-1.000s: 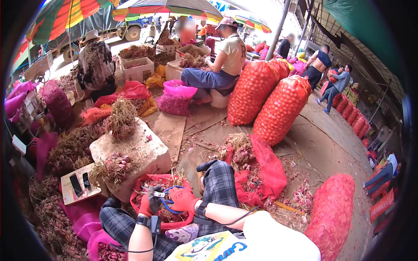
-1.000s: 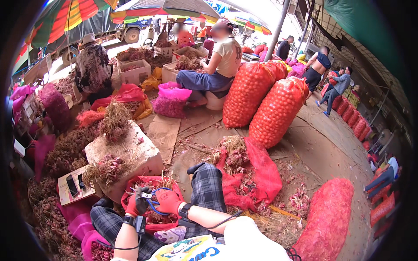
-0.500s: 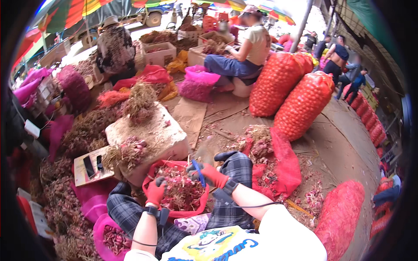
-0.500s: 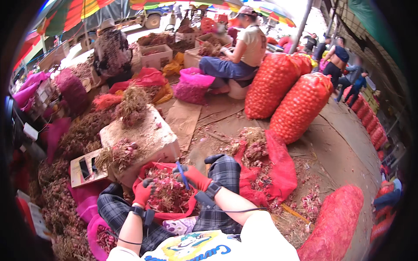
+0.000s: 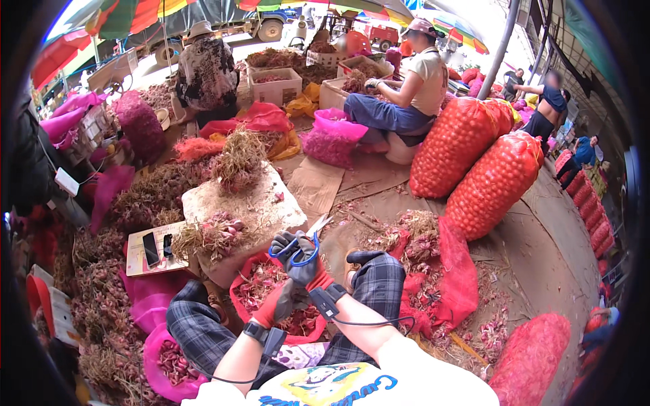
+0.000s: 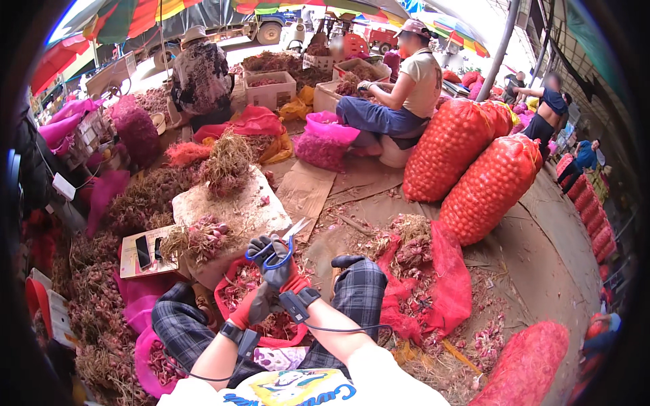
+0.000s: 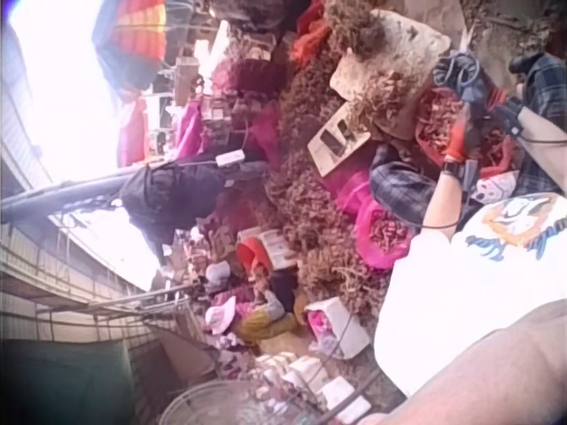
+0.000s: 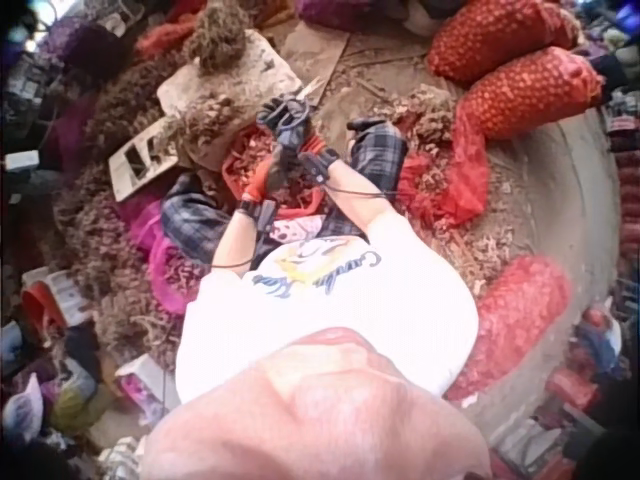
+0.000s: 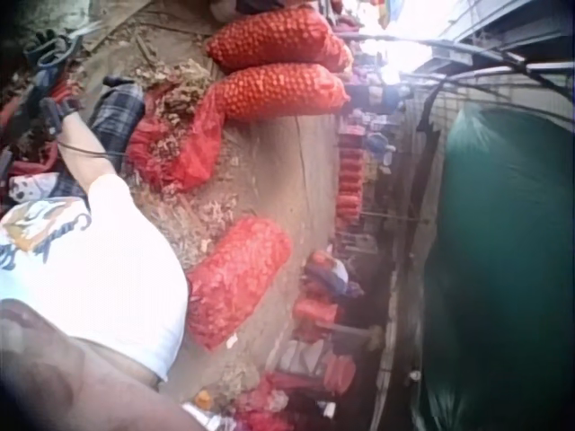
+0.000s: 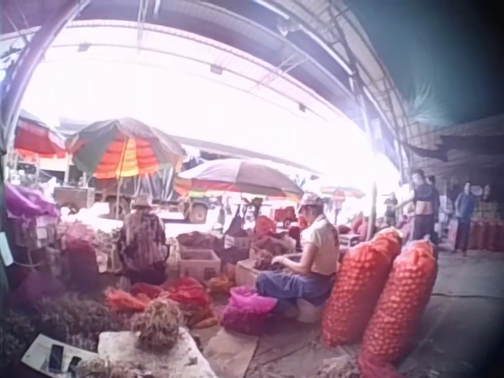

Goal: Trimming the roots and stems of dried shallots using scissors in a bulk processing market.

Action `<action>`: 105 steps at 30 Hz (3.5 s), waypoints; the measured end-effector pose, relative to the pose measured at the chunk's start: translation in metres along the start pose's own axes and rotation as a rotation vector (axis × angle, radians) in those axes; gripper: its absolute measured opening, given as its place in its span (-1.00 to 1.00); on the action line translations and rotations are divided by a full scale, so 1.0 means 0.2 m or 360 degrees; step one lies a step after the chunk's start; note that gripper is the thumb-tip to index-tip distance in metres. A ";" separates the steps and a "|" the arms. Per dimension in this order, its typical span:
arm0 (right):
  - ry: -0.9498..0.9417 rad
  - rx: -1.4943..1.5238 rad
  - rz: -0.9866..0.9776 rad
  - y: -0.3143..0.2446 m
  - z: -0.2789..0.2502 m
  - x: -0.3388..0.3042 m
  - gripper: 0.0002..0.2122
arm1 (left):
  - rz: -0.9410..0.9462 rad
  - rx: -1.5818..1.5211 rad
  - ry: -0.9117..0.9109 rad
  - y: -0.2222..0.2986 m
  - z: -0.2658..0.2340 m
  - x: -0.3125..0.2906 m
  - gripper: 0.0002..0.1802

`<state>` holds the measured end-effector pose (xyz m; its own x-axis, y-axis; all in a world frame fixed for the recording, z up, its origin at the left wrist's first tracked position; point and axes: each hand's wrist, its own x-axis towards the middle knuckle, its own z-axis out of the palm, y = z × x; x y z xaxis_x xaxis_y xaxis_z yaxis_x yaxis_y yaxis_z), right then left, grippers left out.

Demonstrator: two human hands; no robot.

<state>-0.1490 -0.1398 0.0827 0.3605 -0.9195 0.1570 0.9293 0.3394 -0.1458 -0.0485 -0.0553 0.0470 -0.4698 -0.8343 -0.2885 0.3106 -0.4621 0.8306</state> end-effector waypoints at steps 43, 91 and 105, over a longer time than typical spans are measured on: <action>0.0709 -0.1184 0.0892 -0.26 -0.15 -0.07 -0.82 | -0.0501 0.2698 0.1493 0.67 -1.03 0.27 -0.18; 0.0571 -0.1342 0.0889 -0.19 -0.51 -0.13 -0.69 | 0.0313 -0.0279 0.0960 0.59 -0.97 0.26 -0.62; 0.0357 -0.1572 0.1139 -0.08 -0.62 -0.05 -0.66 | 0.0547 0.0495 0.0871 0.50 -1.05 0.40 -0.84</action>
<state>-0.1773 -0.1608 -0.0373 0.6495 -0.6356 -0.4173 0.0355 0.5736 -0.8184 0.1180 -0.2308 0.0066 0.1194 -0.9860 -0.1160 0.0785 -0.1071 0.9911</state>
